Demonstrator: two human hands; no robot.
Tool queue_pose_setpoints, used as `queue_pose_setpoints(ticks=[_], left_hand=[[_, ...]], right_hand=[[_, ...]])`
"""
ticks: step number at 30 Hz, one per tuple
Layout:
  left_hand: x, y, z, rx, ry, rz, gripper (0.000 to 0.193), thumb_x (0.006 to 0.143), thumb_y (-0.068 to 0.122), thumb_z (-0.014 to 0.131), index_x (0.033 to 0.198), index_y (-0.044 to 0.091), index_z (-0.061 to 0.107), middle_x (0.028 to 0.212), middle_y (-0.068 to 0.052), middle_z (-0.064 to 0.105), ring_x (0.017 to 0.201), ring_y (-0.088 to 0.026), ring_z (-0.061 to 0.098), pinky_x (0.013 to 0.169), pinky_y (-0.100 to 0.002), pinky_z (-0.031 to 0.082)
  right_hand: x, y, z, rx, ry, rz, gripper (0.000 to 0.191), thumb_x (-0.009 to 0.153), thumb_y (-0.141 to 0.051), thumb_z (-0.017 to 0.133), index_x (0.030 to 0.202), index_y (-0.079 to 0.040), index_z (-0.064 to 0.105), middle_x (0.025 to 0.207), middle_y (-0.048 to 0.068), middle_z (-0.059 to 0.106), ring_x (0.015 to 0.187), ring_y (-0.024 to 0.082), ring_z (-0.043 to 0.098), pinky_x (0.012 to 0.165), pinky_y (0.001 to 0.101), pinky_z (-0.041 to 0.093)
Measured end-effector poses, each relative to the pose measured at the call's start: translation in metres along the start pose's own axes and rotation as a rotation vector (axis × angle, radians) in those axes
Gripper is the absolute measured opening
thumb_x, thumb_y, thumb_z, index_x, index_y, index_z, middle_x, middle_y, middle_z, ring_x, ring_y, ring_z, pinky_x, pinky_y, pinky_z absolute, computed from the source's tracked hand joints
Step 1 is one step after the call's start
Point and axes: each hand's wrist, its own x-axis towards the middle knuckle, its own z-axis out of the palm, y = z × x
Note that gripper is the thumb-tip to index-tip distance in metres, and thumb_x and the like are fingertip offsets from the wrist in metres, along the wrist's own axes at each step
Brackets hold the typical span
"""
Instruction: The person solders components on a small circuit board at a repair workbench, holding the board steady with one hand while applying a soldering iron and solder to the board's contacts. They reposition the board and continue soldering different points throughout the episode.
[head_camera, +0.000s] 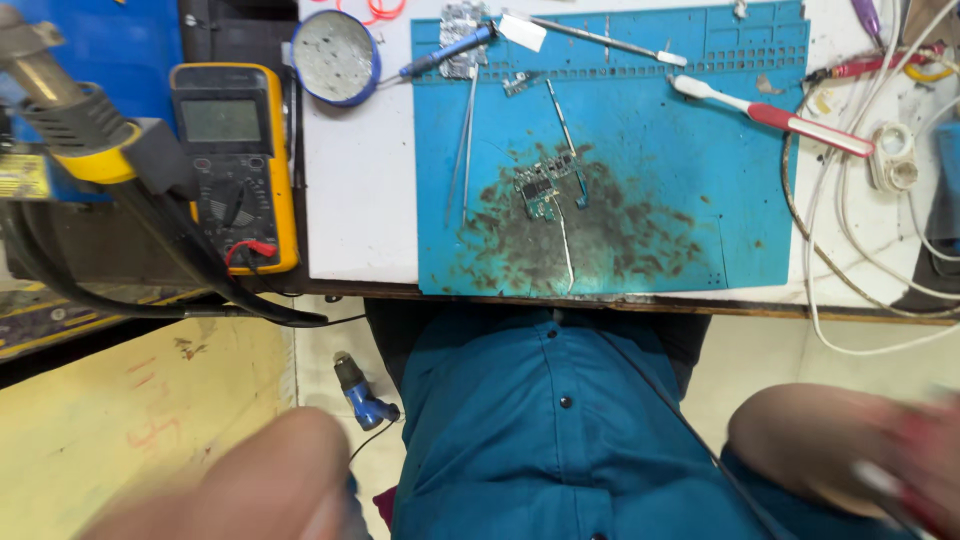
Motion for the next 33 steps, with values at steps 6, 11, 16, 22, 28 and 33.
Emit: queue_pose_setpoints(ticks=[6, 11, 16, 22, 28, 33], left_hand=[[-0.031, -0.063, 0.047, 0.06, 0.072, -0.512, 0.003, 0.104, 0.001, 0.067, 0.104, -0.002, 0.068, 0.086, -0.007, 0.07, 0.076, -0.009, 0.066, 0.072, -0.02, 0.054], [-0.071, -0.089, 0.065, -0.15, 0.178, -0.679, 0.01, 0.103, 0.007, 0.07, 0.103, -0.002, 0.071, 0.091, -0.005, 0.074, 0.084, -0.007, 0.069, 0.078, -0.023, 0.057], [-0.063, -0.089, 0.063, -0.189, 0.176, -0.714, 0.01, 0.102, 0.008, 0.069, 0.103, -0.001, 0.071, 0.094, -0.005, 0.075, 0.085, -0.007, 0.069, 0.078, -0.023, 0.058], [-0.066, -0.09, 0.046, 0.14, -0.097, -0.605, 0.008, 0.091, 0.01, 0.076, 0.088, 0.003, 0.073, 0.076, -0.005, 0.069, 0.062, -0.009, 0.061, 0.058, -0.026, 0.048], [-0.063, -0.091, 0.028, 0.259, -0.369, -0.444, 0.022, 0.089, 0.014, 0.08, 0.071, 0.01, 0.067, 0.066, -0.005, 0.064, 0.058, -0.021, 0.062, 0.056, -0.033, 0.047], [-0.057, -0.117, 0.028, 0.652, -0.114, -0.301, 0.017, 0.094, 0.019, 0.081, 0.099, 0.009, 0.067, 0.095, -0.007, 0.073, 0.084, -0.024, 0.073, 0.075, -0.034, 0.057]], right_hand=[[-0.047, 0.016, 0.0, -0.335, -0.023, 0.514, 0.04, 0.102, 0.004, 0.068, 0.125, -0.01, 0.039, 0.095, 0.012, 0.068, 0.082, 0.016, 0.07, 0.079, 0.0284, 0.06], [-0.088, 0.013, -0.013, -0.439, -0.232, 0.66, 0.043, 0.1, 0.006, 0.07, 0.125, -0.011, 0.039, 0.093, 0.012, 0.067, 0.083, 0.015, 0.07, 0.078, 0.027, 0.059], [-0.097, 0.012, -0.017, -0.402, -0.303, 0.742, 0.045, 0.099, 0.004, 0.073, 0.125, -0.009, 0.039, 0.097, 0.015, 0.069, 0.075, 0.01, 0.066, 0.068, 0.0204, 0.054], [-0.107, 0.03, -0.029, -0.38, -0.187, 0.725, 0.032, 0.106, -0.015, 0.063, 0.128, -0.009, 0.042, 0.103, 0.015, 0.07, 0.079, 0.011, 0.066, 0.071, 0.0215, 0.055], [-0.113, 0.059, -0.039, -0.377, -0.063, 0.698, 0.048, 0.105, -0.028, 0.071, 0.138, -0.008, 0.043, 0.107, 0.009, 0.063, 0.086, 0.011, 0.062, 0.072, 0.0223, 0.053], [-0.103, 0.064, -0.042, -0.748, -0.394, 0.636, 0.029, 0.114, -0.026, 0.075, 0.119, 0.001, 0.064, 0.1, 0.016, 0.068, 0.085, 0.019, 0.065, 0.075, 0.0277, 0.05]])
